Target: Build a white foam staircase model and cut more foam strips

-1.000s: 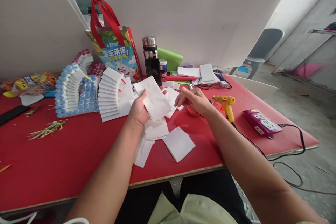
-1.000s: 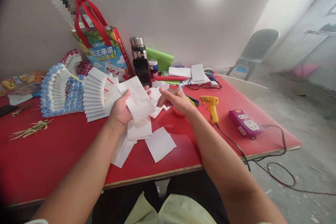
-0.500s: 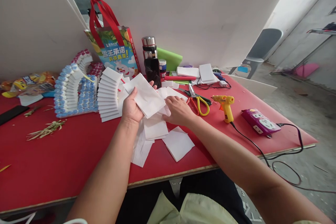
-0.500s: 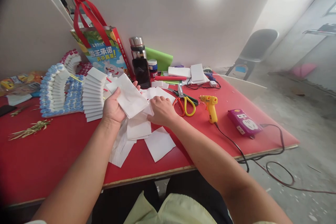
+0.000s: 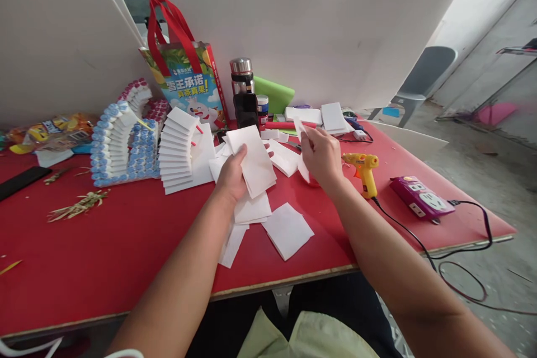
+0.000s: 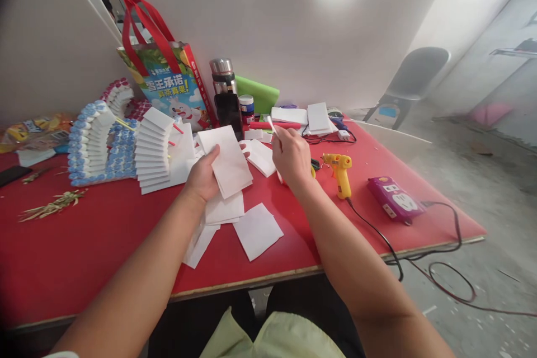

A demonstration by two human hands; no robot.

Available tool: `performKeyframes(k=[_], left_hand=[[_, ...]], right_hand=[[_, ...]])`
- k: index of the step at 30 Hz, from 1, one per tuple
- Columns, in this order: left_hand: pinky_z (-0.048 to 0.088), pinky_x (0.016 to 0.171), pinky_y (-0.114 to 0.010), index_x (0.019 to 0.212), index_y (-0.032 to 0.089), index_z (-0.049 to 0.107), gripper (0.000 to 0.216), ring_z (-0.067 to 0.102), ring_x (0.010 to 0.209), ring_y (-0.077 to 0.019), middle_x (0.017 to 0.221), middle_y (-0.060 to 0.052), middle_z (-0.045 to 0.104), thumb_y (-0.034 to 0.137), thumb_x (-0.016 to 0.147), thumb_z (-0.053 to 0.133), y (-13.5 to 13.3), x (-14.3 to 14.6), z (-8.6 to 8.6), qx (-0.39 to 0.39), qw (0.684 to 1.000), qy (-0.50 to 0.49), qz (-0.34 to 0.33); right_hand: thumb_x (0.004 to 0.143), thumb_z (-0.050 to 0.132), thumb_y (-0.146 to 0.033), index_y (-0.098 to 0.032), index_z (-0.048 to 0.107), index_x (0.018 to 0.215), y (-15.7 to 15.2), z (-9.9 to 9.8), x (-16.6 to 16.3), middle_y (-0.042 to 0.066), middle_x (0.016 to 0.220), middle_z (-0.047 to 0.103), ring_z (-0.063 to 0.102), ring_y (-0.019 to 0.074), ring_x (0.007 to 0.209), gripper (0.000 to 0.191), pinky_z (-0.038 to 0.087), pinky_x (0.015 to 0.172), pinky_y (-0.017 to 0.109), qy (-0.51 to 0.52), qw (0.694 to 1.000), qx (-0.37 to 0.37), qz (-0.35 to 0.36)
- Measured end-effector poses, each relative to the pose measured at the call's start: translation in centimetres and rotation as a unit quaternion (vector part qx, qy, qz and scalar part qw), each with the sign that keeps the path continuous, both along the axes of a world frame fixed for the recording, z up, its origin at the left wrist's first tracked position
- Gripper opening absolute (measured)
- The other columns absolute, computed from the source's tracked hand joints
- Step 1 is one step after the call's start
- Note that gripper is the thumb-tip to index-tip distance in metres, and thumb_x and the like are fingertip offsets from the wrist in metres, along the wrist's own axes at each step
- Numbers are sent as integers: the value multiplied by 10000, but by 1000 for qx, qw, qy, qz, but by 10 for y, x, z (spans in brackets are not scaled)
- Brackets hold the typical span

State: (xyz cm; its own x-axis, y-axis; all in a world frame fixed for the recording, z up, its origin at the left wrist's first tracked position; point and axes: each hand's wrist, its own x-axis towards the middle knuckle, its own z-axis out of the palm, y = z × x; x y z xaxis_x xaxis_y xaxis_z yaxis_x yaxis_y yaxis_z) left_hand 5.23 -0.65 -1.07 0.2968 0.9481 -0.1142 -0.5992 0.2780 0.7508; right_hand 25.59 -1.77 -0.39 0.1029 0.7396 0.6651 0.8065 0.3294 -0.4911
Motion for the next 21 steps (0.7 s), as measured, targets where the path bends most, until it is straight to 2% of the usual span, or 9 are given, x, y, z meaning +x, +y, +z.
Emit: performKeyframes(k=[3, 5, 6, 7, 10, 12, 15, 17, 21], left_hand=[[557, 964, -479, 1286, 105, 643, 427, 731, 1031, -322, 1101, -167, 760, 335, 931, 588, -4, 12, -4, -34, 999, 17, -5], [557, 965, -459, 1258, 93, 654, 385, 742, 989, -309, 1033, -155, 773, 278, 933, 564, -5, 17, -4, -54, 998, 16, -13], [555, 968, -455, 1258, 89, 654, 380, 743, 983, -306, 1020, -152, 775, 258, 935, 545, -5, 18, -4, -63, 998, 9, -22], [552, 973, -455, 1265, 86, 649, 385, 742, 984, -306, 1019, -151, 776, 250, 937, 530, -4, 18, -3, -73, 997, 2, -33], [550, 976, -461, 1279, 78, 642, 405, 742, 976, -307, 1007, -147, 780, 259, 938, 518, -1, 14, -3, -108, 993, -5, -37], [549, 978, -462, 1271, 66, 646, 411, 744, 963, -308, 975, -146, 784, 269, 935, 524, 1, 11, -4, -122, 992, 2, -20], [543, 984, -462, 1263, 49, 649, 414, 746, 949, -309, 960, -155, 784, 267, 930, 535, 2, 10, -5, -118, 993, 11, 4], [540, 986, -467, 1268, 51, 649, 416, 745, 951, -310, 976, -161, 781, 264, 926, 547, 1, 11, -4, -114, 993, 11, 10], [531, 996, -482, 1276, 70, 651, 442, 734, 987, -315, 1028, -165, 773, 344, 949, 538, 0, 15, -5, -113, 993, -2, -12]], right_hand=[[995, 477, -360, -178, 720, 1038, -8, 3, -25, 80, 849, 617, 552, 201, 745, 307, 423, 729, 326, 25, 992, -31, 119], [951, 574, -440, -171, 700, 1159, -11, 3, -36, 78, 929, 647, 569, 178, 732, 363, 450, 718, 315, 52, 974, -71, 207], [931, 604, -471, -173, 690, 1198, -11, 3, -39, 77, 959, 656, 571, 168, 727, 409, 458, 715, 311, 69, 969, -77, 225], [919, 617, -490, -179, 684, 1219, -10, 2, -38, 77, 983, 663, 570, 163, 731, 437, 463, 718, 311, 87, 969, -72, 220], [893, 638, -509, -195, 677, 1234, -2, -4, -25, 79, 1010, 675, 570, 175, 780, 465, 465, 744, 327, 128, 982, -55, 130], [835, 690, -529, -191, 651, 1274, 6, -11, -14, 71, 966, 685, 574, 184, 781, 555, 464, 729, 335, 149, 978, -106, 101], [773, 739, -494, -164, 632, 1298, 14, -20, -8, 31, 826, 671, 575, 168, 722, 629, 462, 668, 310, 226, 943, -193, 147], [770, 734, -440, -170, 647, 1284, 14, -22, -11, 10, 792, 653, 561, 145, 683, 588, 454, 629, 285, 271, 925, -200, 177], [773, 714, -394, -224, 722, 1201, 10, -23, -21, -6, 782, 642, 513, 113, 613, 460, 422, 555, 253, 296, 918, -195, 178]])
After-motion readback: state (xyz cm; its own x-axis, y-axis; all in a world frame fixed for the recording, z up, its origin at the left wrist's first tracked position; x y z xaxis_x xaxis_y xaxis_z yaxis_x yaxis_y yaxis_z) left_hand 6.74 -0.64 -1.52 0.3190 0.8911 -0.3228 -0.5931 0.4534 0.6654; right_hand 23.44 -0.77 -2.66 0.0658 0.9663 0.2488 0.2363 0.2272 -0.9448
